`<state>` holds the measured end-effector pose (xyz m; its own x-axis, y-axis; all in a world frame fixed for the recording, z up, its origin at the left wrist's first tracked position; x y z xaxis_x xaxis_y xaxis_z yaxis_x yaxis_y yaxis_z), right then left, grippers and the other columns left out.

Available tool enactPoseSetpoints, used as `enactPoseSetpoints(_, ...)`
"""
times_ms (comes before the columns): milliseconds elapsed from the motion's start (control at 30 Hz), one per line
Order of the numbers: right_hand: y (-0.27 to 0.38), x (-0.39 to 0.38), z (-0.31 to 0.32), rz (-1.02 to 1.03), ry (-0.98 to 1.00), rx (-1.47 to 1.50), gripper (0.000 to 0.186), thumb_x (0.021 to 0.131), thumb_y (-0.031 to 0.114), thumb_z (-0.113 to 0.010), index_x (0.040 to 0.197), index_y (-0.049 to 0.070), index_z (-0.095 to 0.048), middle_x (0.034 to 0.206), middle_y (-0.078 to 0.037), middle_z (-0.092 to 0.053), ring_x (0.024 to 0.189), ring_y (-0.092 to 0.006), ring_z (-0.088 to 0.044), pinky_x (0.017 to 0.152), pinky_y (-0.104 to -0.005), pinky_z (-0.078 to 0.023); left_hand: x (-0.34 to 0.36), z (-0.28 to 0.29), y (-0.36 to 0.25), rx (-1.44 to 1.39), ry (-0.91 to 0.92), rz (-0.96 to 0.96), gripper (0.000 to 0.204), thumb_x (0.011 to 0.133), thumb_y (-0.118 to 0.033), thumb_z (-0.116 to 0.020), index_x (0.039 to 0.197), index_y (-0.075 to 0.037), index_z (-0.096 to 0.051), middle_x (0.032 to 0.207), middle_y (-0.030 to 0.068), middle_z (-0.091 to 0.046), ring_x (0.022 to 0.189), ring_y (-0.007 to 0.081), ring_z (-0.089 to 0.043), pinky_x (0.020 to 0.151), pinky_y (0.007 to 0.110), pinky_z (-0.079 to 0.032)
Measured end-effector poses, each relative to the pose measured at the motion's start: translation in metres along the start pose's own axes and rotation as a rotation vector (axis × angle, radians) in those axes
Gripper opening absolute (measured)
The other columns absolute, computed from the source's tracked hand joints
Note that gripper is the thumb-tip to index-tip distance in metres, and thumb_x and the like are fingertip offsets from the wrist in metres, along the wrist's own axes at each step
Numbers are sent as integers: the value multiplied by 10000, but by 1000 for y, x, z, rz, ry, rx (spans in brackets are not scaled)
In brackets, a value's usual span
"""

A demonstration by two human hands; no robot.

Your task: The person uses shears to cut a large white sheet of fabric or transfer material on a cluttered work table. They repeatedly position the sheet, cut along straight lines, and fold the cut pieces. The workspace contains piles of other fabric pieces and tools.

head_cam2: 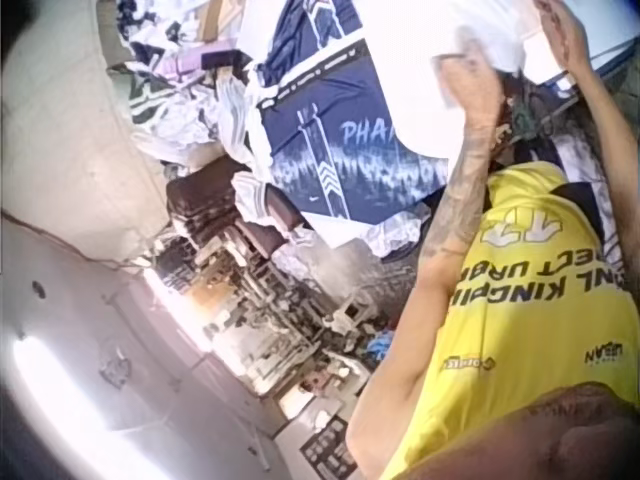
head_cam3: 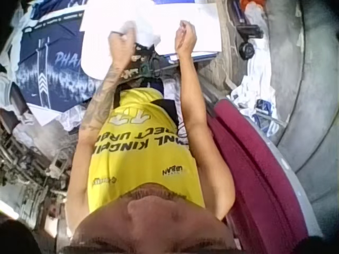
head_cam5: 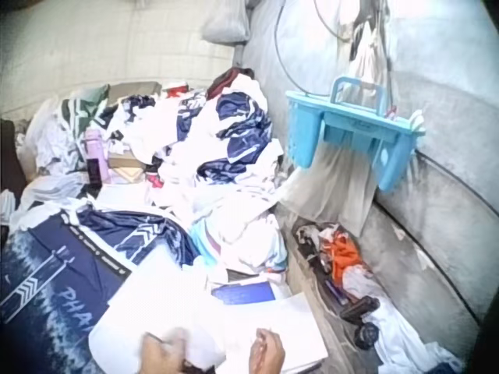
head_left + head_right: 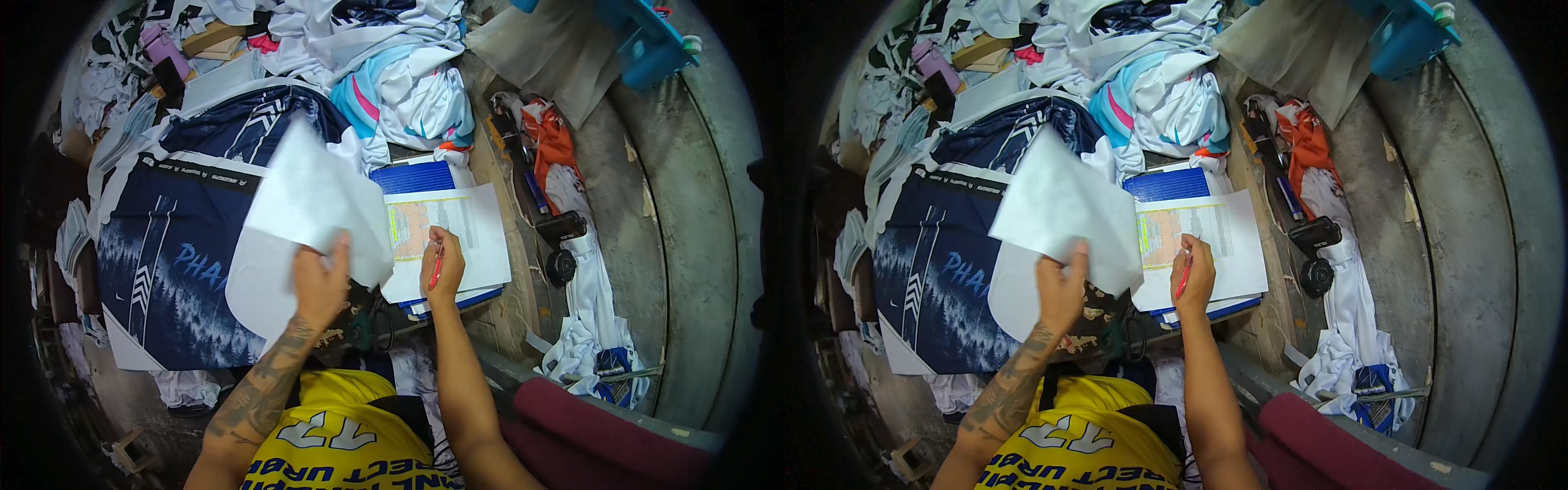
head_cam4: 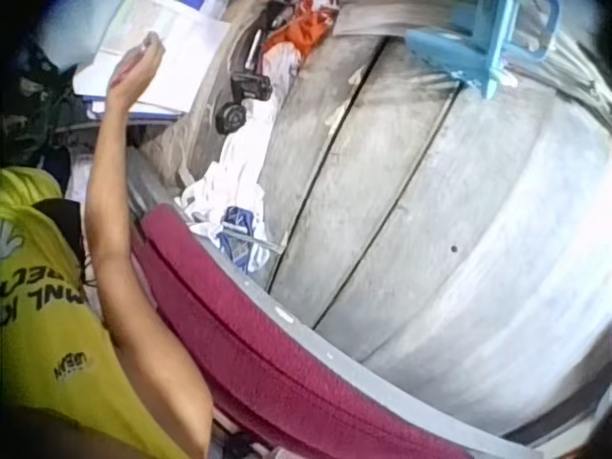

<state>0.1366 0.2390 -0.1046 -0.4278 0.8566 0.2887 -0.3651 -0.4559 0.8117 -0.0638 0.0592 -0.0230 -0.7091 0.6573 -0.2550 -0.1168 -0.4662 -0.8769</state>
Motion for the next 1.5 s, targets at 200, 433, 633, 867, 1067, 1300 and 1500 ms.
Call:
enactPoseSetpoints(200,52,0,134,-143,-581,214,297,1134,195,-509,1348,19,-616,1300,-111,-674,1138,-241,-651,990,-360,-525,-34,-115,-70,395,293,-935,510,952,-260,-757,1379,-34,-596,1528,210,-555,1389,397,-529,1196,510,-408)
enactPoseSetpoints(433,84,-17,82,-263,325,-546,365,1104,325,-588,1164,17,-775,1002,-200,-799,981,-376,-765,894,-464,-571,-9,-15,28,309,62,-661,718,978,-375,-737,1564,-41,-492,1632,226,-446,1541,424,-380,1292,573,-258)
enactPoseSetpoints(633,83,11,49,-360,124,-736,570,922,450,-816,1212,-26,-699,1074,-235,-740,1012,-403,-717,882,-508,-554,-75,347,268,751,-641,-16,805,1006,-434,-702,1642,-48,-395,1689,268,-343,1593,452,-275,1299,593,-181)
enactPoseSetpoints(867,249,-161,-283,372,819,-461,803,1022,571,-593,1669,138,-396,1757,-189,-285,1624,-508,-158,1258,-754,-79,-156,568,419,805,-774,360,842,1035,-596,-614,1694,-145,-345,1722,244,-306,1612,444,-246,1286,648,-180)
enactPoseSetpoints(1067,233,-198,-272,196,857,-710,804,1022,590,-578,1673,143,-428,1795,-188,-216,1648,-507,-69,1279,-695,64,-96,648,442,707,-911,225,703,1018,-497,-691,1559,-74,-539,1557,256,-504,1456,448,-461,1217,569,-337)
enactPoseSetpoints(1300,218,-196,-317,199,694,-891,877,1001,696,-543,1678,155,-413,1790,-202,-215,1638,-517,-102,1267,-733,-15,78,652,403,986,-493,-29,934,939,-695,-674,1689,-218,-387,1764,178,-289,1624,430,-241,1307,613,-191)
enactPoseSetpoints(1500,200,-33,-354,53,685,-1040,885,996,686,-582,1725,257,-320,1784,-174,-251,1633,-501,-164,1245,-716,-205,225,638,369,1051,-584,135,986,971,-799,-528,1696,-153,-359,1779,173,-259,1639,409,-217,1317,616,-150)
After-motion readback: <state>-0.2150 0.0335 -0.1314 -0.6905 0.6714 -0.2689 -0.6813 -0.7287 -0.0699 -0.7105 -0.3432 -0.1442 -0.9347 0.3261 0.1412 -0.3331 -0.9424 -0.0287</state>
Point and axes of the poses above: each hand's wrist, its own x-axis towards the middle knuckle, its own z-axis out of the back of the hand, y = z × x, the point moved 9 cm from there along x, towards the middle knuckle
